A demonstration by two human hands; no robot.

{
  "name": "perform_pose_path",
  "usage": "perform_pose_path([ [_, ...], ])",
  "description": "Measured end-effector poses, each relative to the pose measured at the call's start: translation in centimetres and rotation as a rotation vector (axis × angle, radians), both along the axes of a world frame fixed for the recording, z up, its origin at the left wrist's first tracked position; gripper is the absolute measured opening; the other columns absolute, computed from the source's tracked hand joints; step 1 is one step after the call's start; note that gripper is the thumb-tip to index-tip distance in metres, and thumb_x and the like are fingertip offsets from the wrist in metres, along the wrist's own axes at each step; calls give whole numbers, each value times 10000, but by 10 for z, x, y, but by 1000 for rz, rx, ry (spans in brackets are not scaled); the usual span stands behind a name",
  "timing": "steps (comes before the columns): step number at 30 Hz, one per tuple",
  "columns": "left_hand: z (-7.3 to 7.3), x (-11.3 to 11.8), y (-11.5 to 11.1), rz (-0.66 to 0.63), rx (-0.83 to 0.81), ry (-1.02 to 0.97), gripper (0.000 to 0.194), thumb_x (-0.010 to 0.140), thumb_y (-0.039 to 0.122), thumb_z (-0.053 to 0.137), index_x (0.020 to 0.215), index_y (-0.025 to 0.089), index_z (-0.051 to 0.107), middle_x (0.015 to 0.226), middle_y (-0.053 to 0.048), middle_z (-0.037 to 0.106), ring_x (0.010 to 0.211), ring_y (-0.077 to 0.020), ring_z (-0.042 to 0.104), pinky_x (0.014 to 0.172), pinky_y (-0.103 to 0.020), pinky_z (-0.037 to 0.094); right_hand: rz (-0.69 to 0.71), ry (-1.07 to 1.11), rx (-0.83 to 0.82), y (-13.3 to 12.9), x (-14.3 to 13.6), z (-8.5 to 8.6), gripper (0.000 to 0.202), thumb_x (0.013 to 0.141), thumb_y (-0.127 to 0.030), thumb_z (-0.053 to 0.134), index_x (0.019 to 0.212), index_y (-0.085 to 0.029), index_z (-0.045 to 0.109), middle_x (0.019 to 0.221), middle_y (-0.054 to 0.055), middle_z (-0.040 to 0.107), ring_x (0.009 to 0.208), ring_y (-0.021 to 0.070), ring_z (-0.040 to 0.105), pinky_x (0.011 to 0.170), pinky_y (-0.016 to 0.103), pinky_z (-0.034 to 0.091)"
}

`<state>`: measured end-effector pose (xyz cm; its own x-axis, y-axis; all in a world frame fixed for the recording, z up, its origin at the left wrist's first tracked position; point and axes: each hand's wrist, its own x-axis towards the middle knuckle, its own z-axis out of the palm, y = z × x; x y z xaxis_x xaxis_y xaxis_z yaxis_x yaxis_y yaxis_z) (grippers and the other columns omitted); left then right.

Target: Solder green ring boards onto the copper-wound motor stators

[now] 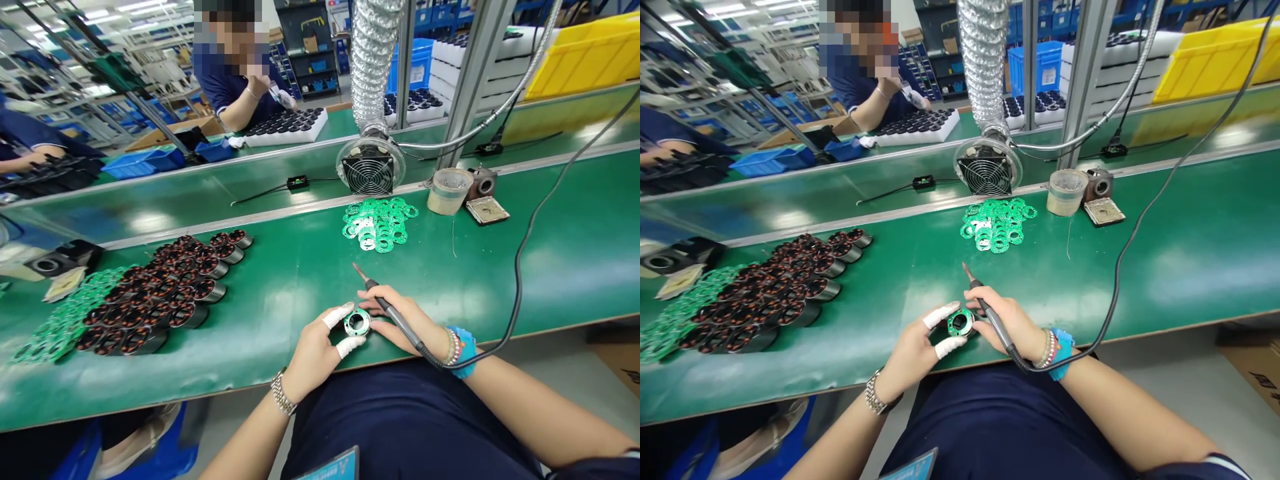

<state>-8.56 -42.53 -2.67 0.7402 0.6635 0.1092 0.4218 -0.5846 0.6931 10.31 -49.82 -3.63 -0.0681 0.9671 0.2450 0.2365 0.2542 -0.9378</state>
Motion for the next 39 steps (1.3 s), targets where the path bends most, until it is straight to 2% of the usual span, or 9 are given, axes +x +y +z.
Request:
perform_pose_path([
  [7,-4,-1,-2,73,-82,-29,472,719,354,680,1148,195,563,1158,-96,618,1037,-234,601,912,-392,489,25,113,-94,6,-1,4,405,792,-71,529,1147,-215,396,1040,51,603,935,145,635,851,332,521],
  [10,-5,-1,-2,81,-112,-42,475,716,356,683,1146,191,566,1150,-98,620,1026,-233,606,908,-391,492,11,141,-121,8,0,4,390,775,-60,530,1107,-207,387,1073,65,583,909,145,640,830,339,528],
  [15,-5,-1,-3,83,-91,-38,462,718,350,683,1134,184,570,1127,-99,629,1006,-229,612,895,-393,497,86,220,-121,8,0,5,435,755,-57,556,1113,-208,361,1124,68,537,993,145,602,875,339,509],
  [22,-5,0,-4,79,-51,-62,437,716,344,686,1111,192,580,1112,-95,638,994,-229,618,874,-390,508,122,261,-161,8,0,5,424,765,-73,561,1107,-211,352,1129,65,526,1030,147,583,915,356,486],
  [29,-4,0,-3,78,-56,-77,426,702,338,699,1086,188,592,1094,-96,645,980,-232,624,864,-388,512,121,273,-181,9,-2,8,421,764,-72,556,1100,-220,350,1080,42,556,1009,134,584,916,346,473],
  [34,-4,1,-2,76,-70,-68,418,705,338,696,1077,182,587,1091,-97,642,982,-229,621,865,-382,509,88,265,-192,10,-3,8,445,725,-14,537,1076,-218,353,1159,73,534,987,142,601,884,347,482],
  [39,-6,1,-3,78,-85,-69,423,711,340,689,1083,178,570,1089,-98,638,981,-225,619,868,-377,505,106,203,-151,11,1,8,445,735,-19,532,1097,-211,358,1083,61,574,962,143,614,867,345,494],
])
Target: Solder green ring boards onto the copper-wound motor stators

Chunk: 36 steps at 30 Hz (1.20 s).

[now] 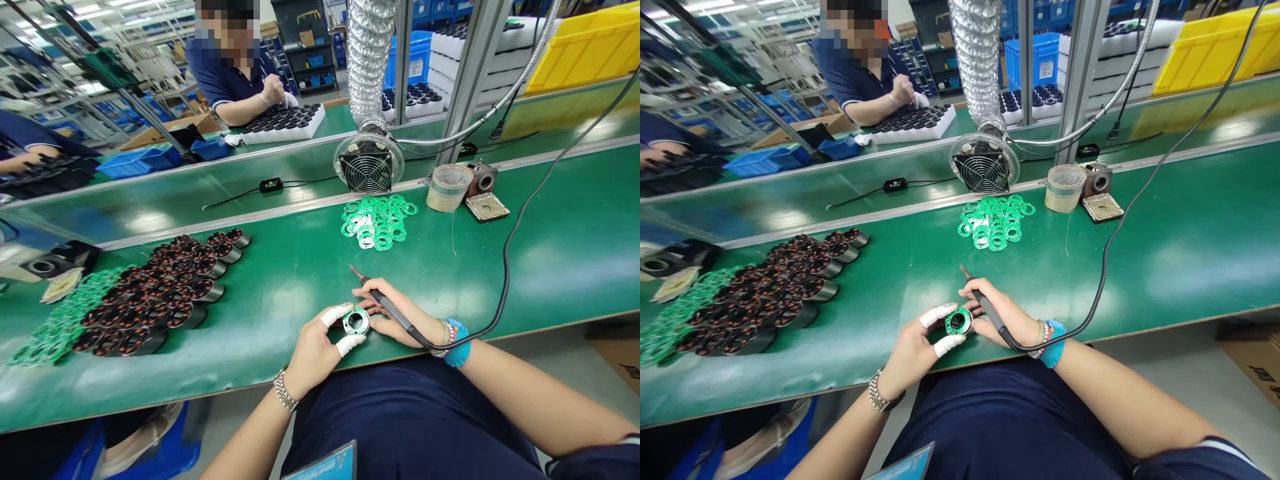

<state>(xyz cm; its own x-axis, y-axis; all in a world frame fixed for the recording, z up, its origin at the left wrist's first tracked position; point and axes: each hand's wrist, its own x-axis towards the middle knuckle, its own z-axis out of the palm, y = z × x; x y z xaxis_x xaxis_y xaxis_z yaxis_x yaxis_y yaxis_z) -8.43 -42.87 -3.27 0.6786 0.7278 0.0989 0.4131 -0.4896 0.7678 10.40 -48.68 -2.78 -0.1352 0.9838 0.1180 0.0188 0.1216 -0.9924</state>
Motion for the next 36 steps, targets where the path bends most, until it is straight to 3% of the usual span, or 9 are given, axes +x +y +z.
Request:
perform_pose_path([
  [3,-2,1,-8,57,44,-2,414,706,325,693,1068,179,555,1046,-91,647,930,-215,634,830,-364,522,-7,-66,44,-3,2,1,440,758,-49,539,1126,-219,369,1123,65,555,980,148,609,854,338,504],
  [9,-4,4,-28,198,212,20,423,695,331,698,1039,162,518,947,-86,642,848,-218,637,746,-365,544,-103,-412,220,-13,-3,6,400,781,-175,606,1149,-227,457,1064,60,590,929,179,595,825,327,495],
  [13,-3,-8,-28,111,307,62,566,725,309,678,1206,153,425,1053,-120,622,923,-230,623,783,-368,540,-48,-498,311,-11,-8,5,335,815,-173,564,1138,-214,481,998,68,569,909,184,560,794,319,490],
  [20,4,-30,-15,-47,748,115,246,813,112,520,1052,155,558,943,-98,676,820,-217,632,677,-322,522,-48,-541,303,-7,-7,3,378,791,-170,598,1148,-221,483,1013,71,556,933,192,538,819,329,477],
  [26,8,-36,0,-167,842,109,238,826,84,443,1009,146,582,933,-105,677,842,-218,623,682,-323,505,-66,-562,283,-8,-8,6,367,787,-176,608,1135,-224,501,993,60,564,922,182,551,822,311,472],
  [28,10,-35,3,-179,774,114,213,834,97,436,969,153,591,916,-96,674,816,-207,619,668,-310,496,-71,-575,285,-8,-8,5,370,786,-172,610,1136,-223,501,1000,61,560,925,178,549,820,306,470],
  [30,12,-29,3,-153,574,138,167,846,148,438,890,157,599,874,-86,663,754,-188,611,647,-299,489,-76,-590,291,-9,-8,5,374,788,-168,609,1141,-219,499,1007,64,558,935,178,542,820,306,467],
  [33,14,-17,0,-35,-58,113,247,872,240,384,708,150,543,664,-43,597,561,-134,566,525,-251,466,-82,-601,292,-10,-8,6,363,790,-165,609,1135,-208,504,1008,71,559,956,185,530,824,310,460],
  [36,13,-11,-3,90,-697,-36,271,869,289,360,662,156,473,568,6,519,445,-102,515,397,-203,410,-87,-603,297,-9,-8,6,354,788,-160,610,1124,-204,509,1001,71,560,960,186,526,820,305,459],
])
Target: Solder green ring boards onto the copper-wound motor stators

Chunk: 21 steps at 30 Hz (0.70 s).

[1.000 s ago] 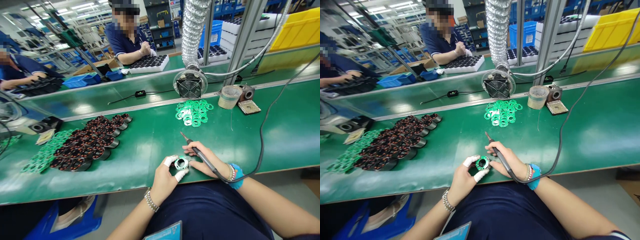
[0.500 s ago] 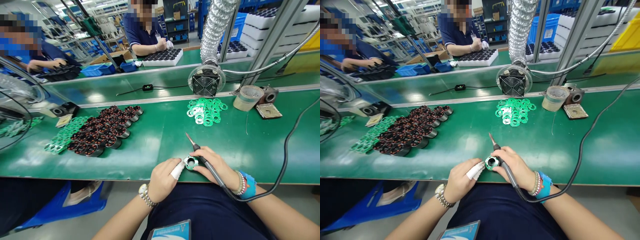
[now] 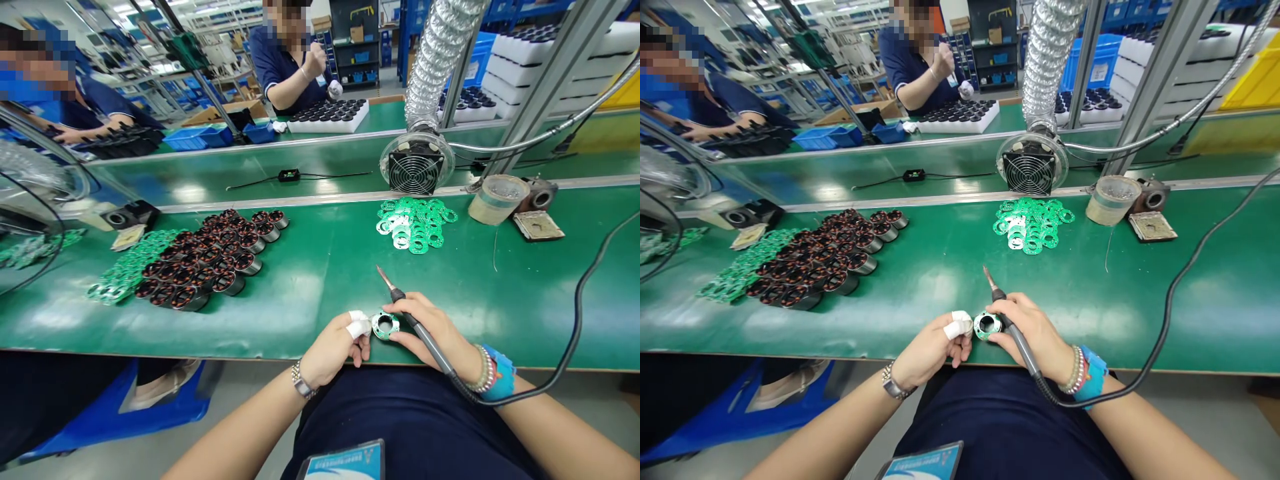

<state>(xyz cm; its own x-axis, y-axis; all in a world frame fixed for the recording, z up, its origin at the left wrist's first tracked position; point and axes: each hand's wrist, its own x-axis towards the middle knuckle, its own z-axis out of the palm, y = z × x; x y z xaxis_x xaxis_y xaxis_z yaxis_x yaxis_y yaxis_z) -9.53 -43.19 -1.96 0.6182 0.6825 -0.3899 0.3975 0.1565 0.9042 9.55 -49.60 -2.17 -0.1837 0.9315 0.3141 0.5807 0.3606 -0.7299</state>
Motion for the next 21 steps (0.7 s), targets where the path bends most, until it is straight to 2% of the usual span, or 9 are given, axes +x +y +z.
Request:
perform_pose_path([
  [1,-1,-1,0,24,-88,-34,253,861,306,389,687,152,487,578,9,525,451,-98,519,404,-200,416,-1,1,1,0,0,0,351,788,-160,609,1122,-204,510,999,70,561,960,186,526,820,304,459],
  [2,-2,-3,0,36,-104,-59,220,847,316,436,735,145,517,607,5,546,482,-99,536,437,-203,437,-3,4,0,1,0,0,348,789,-164,610,1120,-204,512,996,69,559,955,184,527,819,303,459],
  [4,-4,-11,2,27,6,-92,177,808,303,532,871,143,576,694,-15,607,572,-108,573,533,-217,474,-5,13,-7,1,0,0,344,789,-171,610,1119,-203,515,995,70,550,939,180,532,815,304,462],
  [6,-7,-18,6,-3,191,-103,200,783,262,581,955,165,610,789,-36,649,670,-126,597,614,-235,486,-4,20,-12,2,0,0,342,790,-178,611,1118,-201,517,992,71,541,929,177,534,814,305,464],
  [9,-10,-22,12,-60,430,-99,130,790,241,582,869,177,663,827,-48,667,737,-144,603,681,-254,477,-8,19,-16,1,0,0,333,789,-182,614,1109,-200,523,983,69,538,920,175,534,814,306,464],
  [12,-10,-15,13,-69,495,-107,110,790,243,577,778,165,654,786,-46,660,717,-142,595,679,-254,468,-10,14,-14,1,-1,0,329,789,-180,613,1105,-200,526,972,68,544,909,175,538,807,308,469],
  [15,-8,-3,7,40,391,-57,127,754,243,588,667,153,568,647,-22,615,591,-123,556,572,-230,445,-6,13,10,1,-1,0,330,793,-188,608,1111,-206,521,968,66,558,913,180,542,800,312,476],
  [18,-4,3,1,175,151,-44,181,745,271,584,646,163,479,541,11,568,495,-102,519,514,-215,426,-11,12,20,0,-1,1,330,797,-189,602,1115,-209,515,976,70,567,930,187,542,804,321,479],
  [21,-1,-2,1,134,-43,-74,199,766,321,575,697,144,513,587,-10,607,500,-93,531,535,-218,439,-18,12,9,1,-1,1,329,794,-187,604,1111,-207,520,976,73,559,919,185,547,798,318,482],
])
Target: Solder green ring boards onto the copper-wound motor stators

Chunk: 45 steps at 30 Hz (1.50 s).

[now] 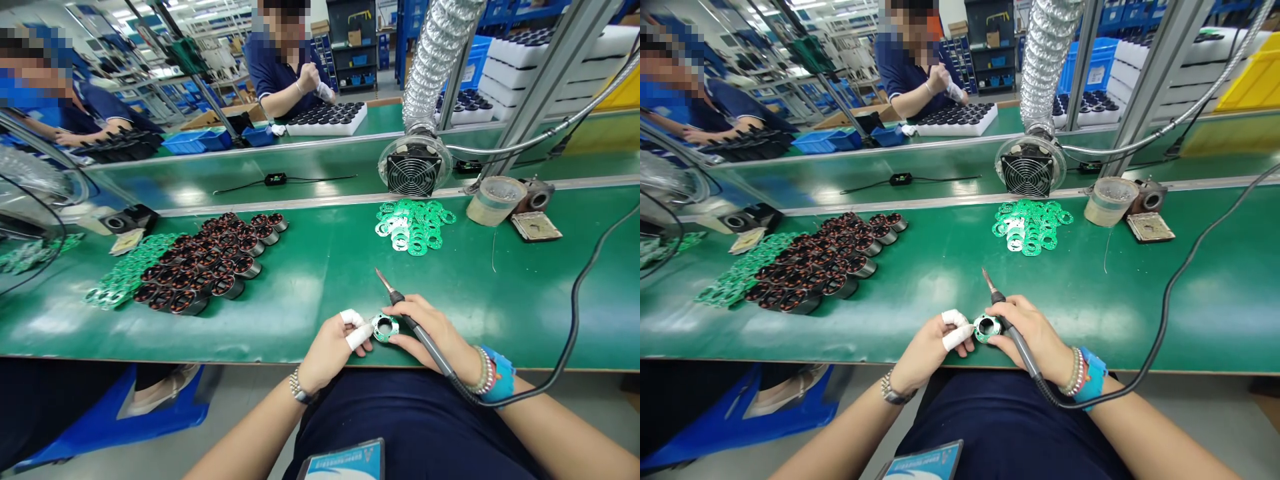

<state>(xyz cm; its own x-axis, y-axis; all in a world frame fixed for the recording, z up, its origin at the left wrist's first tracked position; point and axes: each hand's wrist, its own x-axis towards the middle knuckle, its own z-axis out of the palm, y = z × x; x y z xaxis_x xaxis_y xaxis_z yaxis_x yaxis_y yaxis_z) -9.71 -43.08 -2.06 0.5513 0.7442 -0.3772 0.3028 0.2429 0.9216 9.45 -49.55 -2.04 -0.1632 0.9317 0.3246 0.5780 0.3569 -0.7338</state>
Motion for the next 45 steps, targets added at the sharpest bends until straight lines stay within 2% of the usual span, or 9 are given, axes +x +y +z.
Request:
perform_pose_path([
  [6,-2,-16,23,-168,101,-79,156,726,276,643,806,144,618,761,-27,642,660,-120,584,624,-232,477,8,3,-21,0,0,0,330,787,-196,618,1104,-200,528,971,68,542,899,171,546,798,296,472],
  [10,-5,-13,42,-382,272,-72,124,738,243,645,820,156,676,809,-39,674,744,-136,601,712,-244,474,14,7,-28,0,1,0,331,789,-194,616,1108,-194,528,974,72,533,897,171,540,802,302,469],
  [14,-4,-7,54,-474,265,-74,124,711,246,674,782,145,685,772,-38,680,719,-134,601,690,-236,472,14,10,-28,0,1,-1,335,783,-183,618,1106,-190,529,977,75,536,905,175,542,808,307,472],
  [17,-1,-3,50,-408,154,-83,136,665,245,706,707,129,648,654,-8,641,608,-102,567,613,-213,461,11,12,-23,1,1,-1,331,786,-194,615,1106,-193,530,984,78,541,911,177,547,804,309,481],
  [21,3,5,30,-165,-84,-116,222,637,272,715,649,127,548,587,16,583,505,-75,525,495,-191,441,13,9,-4,2,1,0,326,796,-207,606,1112,-202,526,984,77,569,921,182,559,790,306,495],
  [26,0,13,6,74,-192,-202,274,654,265,706,771,159,482,568,50,534,482,-87,532,421,-177,430,11,0,6,2,2,-2,334,793,-208,609,1116,-206,522,1000,81,579,934,189,565,795,321,502],
  [32,-2,9,1,97,-170,-232,278,800,369,561,984,171,495,638,41,533,535,-98,570,511,-221,490,17,-5,-1,2,1,-3,333,795,-189,604,1118,-199,523,1015,87,571,955,192,560,815,318,495],
  [38,1,-3,6,-118,165,17,240,836,336,510,884,137,634,736,-34,607,633,-120,579,588,-228,496,63,27,-50,4,6,3,327,804,-191,599,1119,-212,514,1043,80,563,978,188,557,853,333,486],
  [45,0,-5,-15,-172,636,161,213,841,219,489,998,188,630,906,-67,661,711,-154,603,663,-267,502,-23,-98,93,-12,-7,-2,414,812,-241,600,1190,-198,437,1058,109,581,980,245,531,835,412,486],
])
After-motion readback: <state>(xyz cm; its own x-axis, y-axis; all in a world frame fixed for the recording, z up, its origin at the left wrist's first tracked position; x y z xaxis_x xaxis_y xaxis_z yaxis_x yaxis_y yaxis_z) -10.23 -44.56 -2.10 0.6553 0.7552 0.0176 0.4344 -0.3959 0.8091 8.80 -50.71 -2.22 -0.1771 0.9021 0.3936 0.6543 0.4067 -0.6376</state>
